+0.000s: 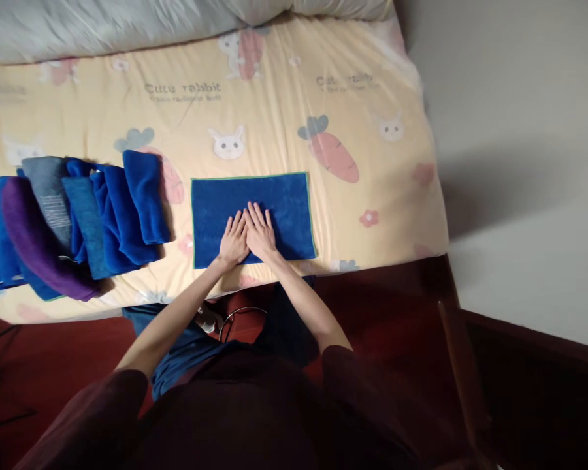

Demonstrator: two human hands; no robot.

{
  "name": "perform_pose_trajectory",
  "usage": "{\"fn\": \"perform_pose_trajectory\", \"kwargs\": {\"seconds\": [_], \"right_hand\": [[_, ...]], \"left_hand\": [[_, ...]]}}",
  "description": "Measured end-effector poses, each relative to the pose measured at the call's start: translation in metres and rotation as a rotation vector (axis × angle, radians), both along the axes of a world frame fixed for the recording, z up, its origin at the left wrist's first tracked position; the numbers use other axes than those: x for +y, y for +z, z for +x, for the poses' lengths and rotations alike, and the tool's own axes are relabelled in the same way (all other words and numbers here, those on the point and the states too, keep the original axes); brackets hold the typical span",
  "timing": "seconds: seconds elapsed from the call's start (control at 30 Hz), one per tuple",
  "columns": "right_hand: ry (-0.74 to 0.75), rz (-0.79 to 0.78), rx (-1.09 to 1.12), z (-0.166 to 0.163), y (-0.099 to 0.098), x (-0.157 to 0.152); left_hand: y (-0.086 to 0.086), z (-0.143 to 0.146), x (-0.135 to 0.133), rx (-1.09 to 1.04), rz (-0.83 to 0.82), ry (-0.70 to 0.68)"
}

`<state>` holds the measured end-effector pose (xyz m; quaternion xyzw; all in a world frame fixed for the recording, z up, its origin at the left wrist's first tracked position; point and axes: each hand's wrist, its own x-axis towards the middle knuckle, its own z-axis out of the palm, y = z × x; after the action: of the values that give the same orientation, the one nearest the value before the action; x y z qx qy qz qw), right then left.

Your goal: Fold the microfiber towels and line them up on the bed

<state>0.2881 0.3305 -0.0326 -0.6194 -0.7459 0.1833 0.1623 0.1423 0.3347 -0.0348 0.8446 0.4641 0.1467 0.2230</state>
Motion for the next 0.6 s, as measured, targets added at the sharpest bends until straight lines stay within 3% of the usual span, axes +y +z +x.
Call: {"fn": "perform_pose_trajectory", "kwargs": {"seconds": [0.13,0.27,0.43,0.6], "right_hand": [[-0.054,-0.012,-0.029,-0.001,-0.006,-0.05],[-0.111,0.015,-0.09,0.035,-0.008,-0.078],[-0.294,0.052,-0.144,0.078,-0.014,-0.107],[-0.47,0.049,-0.09,0.093,-0.021,-0.14]], "left_hand": [[-0.004,-0.013,-0.046,-0.004,-0.001,0.099],[0.0,-0.05,-0.073,-0.022,-0.002,0.205],[-0.005,-0.105,-0.106,0.011,0.039,0.341],[-0.012,-0.142,-0.15,-0.041,0.026,0.393]]}}
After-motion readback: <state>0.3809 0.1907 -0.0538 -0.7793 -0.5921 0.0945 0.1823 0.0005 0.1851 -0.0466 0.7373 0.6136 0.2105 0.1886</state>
